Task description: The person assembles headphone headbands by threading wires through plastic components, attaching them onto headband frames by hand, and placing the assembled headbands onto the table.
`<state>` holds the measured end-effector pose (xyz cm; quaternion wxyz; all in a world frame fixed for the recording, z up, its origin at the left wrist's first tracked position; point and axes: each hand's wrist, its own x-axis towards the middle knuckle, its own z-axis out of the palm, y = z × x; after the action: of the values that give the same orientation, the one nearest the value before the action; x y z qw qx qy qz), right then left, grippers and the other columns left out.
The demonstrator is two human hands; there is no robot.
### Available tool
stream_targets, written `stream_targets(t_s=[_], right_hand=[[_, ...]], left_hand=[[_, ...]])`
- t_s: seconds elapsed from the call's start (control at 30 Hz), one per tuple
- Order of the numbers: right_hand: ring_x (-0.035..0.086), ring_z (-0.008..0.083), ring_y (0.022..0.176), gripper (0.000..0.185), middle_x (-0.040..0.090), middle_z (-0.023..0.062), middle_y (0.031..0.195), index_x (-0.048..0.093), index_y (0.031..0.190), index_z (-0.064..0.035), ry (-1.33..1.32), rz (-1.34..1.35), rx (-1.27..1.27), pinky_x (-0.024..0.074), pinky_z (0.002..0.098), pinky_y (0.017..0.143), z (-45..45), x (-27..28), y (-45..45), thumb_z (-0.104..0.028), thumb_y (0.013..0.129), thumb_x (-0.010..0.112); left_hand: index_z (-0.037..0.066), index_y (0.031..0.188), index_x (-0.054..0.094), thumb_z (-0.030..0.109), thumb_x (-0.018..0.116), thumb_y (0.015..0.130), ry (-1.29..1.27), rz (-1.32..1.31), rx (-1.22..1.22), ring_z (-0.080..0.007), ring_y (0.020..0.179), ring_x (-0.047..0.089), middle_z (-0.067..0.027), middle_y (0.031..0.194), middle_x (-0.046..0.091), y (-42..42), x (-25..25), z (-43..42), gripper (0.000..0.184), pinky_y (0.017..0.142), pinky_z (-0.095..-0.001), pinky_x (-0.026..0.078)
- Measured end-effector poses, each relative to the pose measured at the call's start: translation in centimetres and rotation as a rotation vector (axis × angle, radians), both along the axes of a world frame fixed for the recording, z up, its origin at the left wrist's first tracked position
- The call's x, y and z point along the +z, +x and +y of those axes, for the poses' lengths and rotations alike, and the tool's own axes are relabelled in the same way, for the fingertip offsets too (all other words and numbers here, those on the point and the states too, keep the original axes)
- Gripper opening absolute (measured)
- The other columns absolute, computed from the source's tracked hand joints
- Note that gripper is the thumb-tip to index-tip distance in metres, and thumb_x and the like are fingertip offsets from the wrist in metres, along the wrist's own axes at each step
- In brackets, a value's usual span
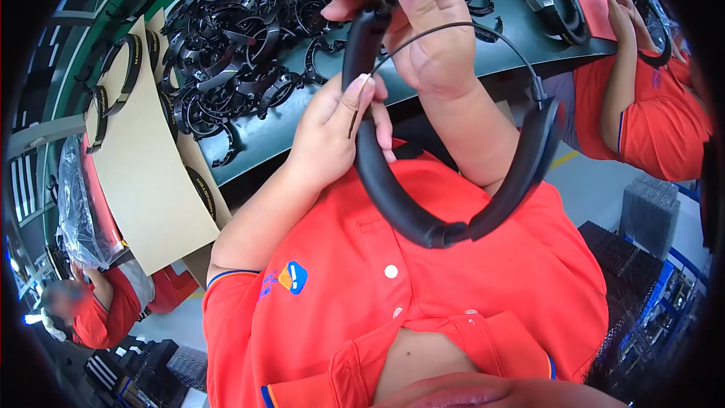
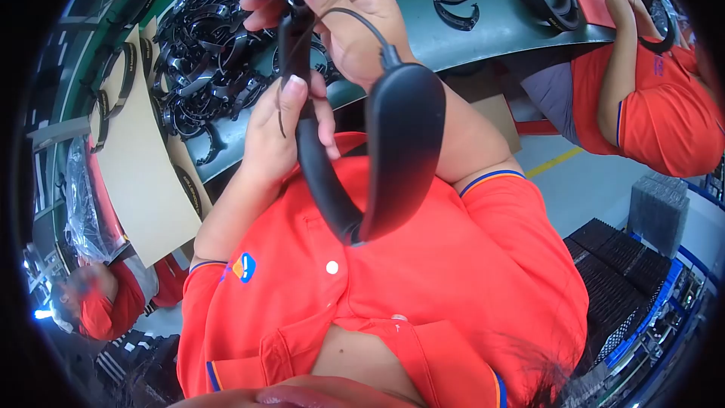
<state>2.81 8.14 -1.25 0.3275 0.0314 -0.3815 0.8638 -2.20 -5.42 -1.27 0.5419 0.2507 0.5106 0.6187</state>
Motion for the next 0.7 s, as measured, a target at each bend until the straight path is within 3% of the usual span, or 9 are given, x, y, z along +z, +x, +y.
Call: stream_targets(t_s=[0.1,0.2,0.43,0.5,0.53,0.6,0.63,0.67,0.7], right_hand=[[0.062,0.0258,0.087,0.028,0.059,0.0179,0.102,0.048,0.106,-0.0021,0.146,0.087,-0.015,0.0511,0.0365,0.078,0.7,-0.7,-0.6,-0.026,0.092,0.049],[0.062,0.0266,0.089,0.027,0.056,0.0180,0.107,0.048,0.107,-0.0017,0.118,0.197,0.018,0.0511,0.0383,0.079,1.2,-1.1,-0.9,-0.024,0.091,0.050],[0.062,0.0287,0.089,0.027,0.054,0.0196,0.108,0.047,0.109,-0.0033,0.150,0.151,-0.051,0.0521,0.0412,0.078,1.2,-2.1,-1.1,-0.023,0.091,0.050],[0.062,0.0301,0.089,0.025,0.054,0.0207,0.108,0.044,0.113,-0.0057,-0.044,0.143,0.161,0.0525,0.0437,0.077,0.8,-2.0,-0.6,-0.020,0.093,0.047],[0.062,0.0205,0.071,0.018,0.058,0.0153,0.091,0.044,0.110,-0.0084,-0.210,-0.012,0.221,0.0538,0.0325,0.063,0.2,0.4,-0.1,-0.018,0.094,0.045],[0.051,0.0134,0.062,0.028,0.048,0.0089,0.081,0.039,0.116,-0.0097,0.108,0.083,-0.011,0.0445,0.0270,0.051,-0.9,-1.7,-1.3,-0.013,0.091,0.050],[0.052,0.0154,0.068,0.039,0.047,0.0112,0.088,0.035,0.119,-0.0133,0.016,0.053,0.098,0.0461,0.0292,0.055,-0.6,-1.9,-0.8,0.001,0.086,0.052],[0.051,0.0141,0.063,0.037,0.048,0.0092,0.082,0.034,0.118,-0.0106,0.076,-0.058,0.037,0.0455,0.0277,0.053,0.1,-1.9,-1.1,0.001,0.086,0.051],[0.051,0.0128,0.057,0.036,0.050,0.0073,0.075,0.033,0.116,-0.0079,0.134,-0.171,-0.022,0.0448,0.0262,0.051,0.5,-2.2,-1.5,0.000,0.087,0.050]], left_hand=[[0.002,0.094,0.042,0.029,0.034,0.098,0.019,0.002,-0.068,-0.0187,0.045,0.055,-0.0118,0.059,0.055,-0.6,-0.1,0.5,0.028,0.045,-0.0258,0.049],[0.003,0.093,0.042,0.030,0.034,0.097,0.023,0.032,-0.134,-0.0184,0.046,0.056,-0.0109,0.059,0.055,-0.8,0.6,0.4,0.029,0.045,-0.0261,0.049],[0.003,0.092,0.042,0.032,0.035,0.097,-0.018,-0.050,-0.132,-0.0176,0.046,0.057,-0.0100,0.059,0.055,-0.8,0.7,0.4,0.030,0.046,-0.0264,0.050],[0.003,0.092,0.042,0.033,0.034,0.097,0.012,0.095,-0.140,-0.0176,0.047,0.057,-0.0096,0.060,0.056,-0.8,0.7,0.4,0.032,0.048,-0.0257,0.050],[0.003,0.092,0.042,0.033,0.034,0.097,0.009,0.099,-0.138,-0.0176,0.047,0.057,-0.0096,0.060,0.056,-0.8,0.6,0.5,0.032,0.048,-0.0257,0.050],[0.002,0.091,0.043,0.035,0.033,0.097,-0.030,0.057,-0.072,-0.0174,0.049,0.058,-0.0089,0.060,0.056,-0.9,0.0,0.8,0.035,0.049,-0.0242,0.050],[0.001,0.090,0.044,0.036,0.032,0.097,0.060,0.231,-0.135,-0.0173,0.050,0.059,-0.0085,0.061,0.057,-1.0,-0.5,0.8,0.038,0.051,-0.0229,0.049],[0.001,0.087,0.045,0.035,0.033,0.097,-0.044,-0.068,-0.135,-0.0174,0.050,0.059,-0.0086,0.061,0.057,-0.7,-1.1,1.0,0.037,0.050,-0.0237,0.049],[0.000,0.093,0.048,0.033,0.035,0.097,-0.135,-0.032,-0.218,-0.0139,0.061,0.060,-0.0066,0.071,0.059,-0.9,0.3,0.9,0.036,0.058,-0.0231,0.049]])
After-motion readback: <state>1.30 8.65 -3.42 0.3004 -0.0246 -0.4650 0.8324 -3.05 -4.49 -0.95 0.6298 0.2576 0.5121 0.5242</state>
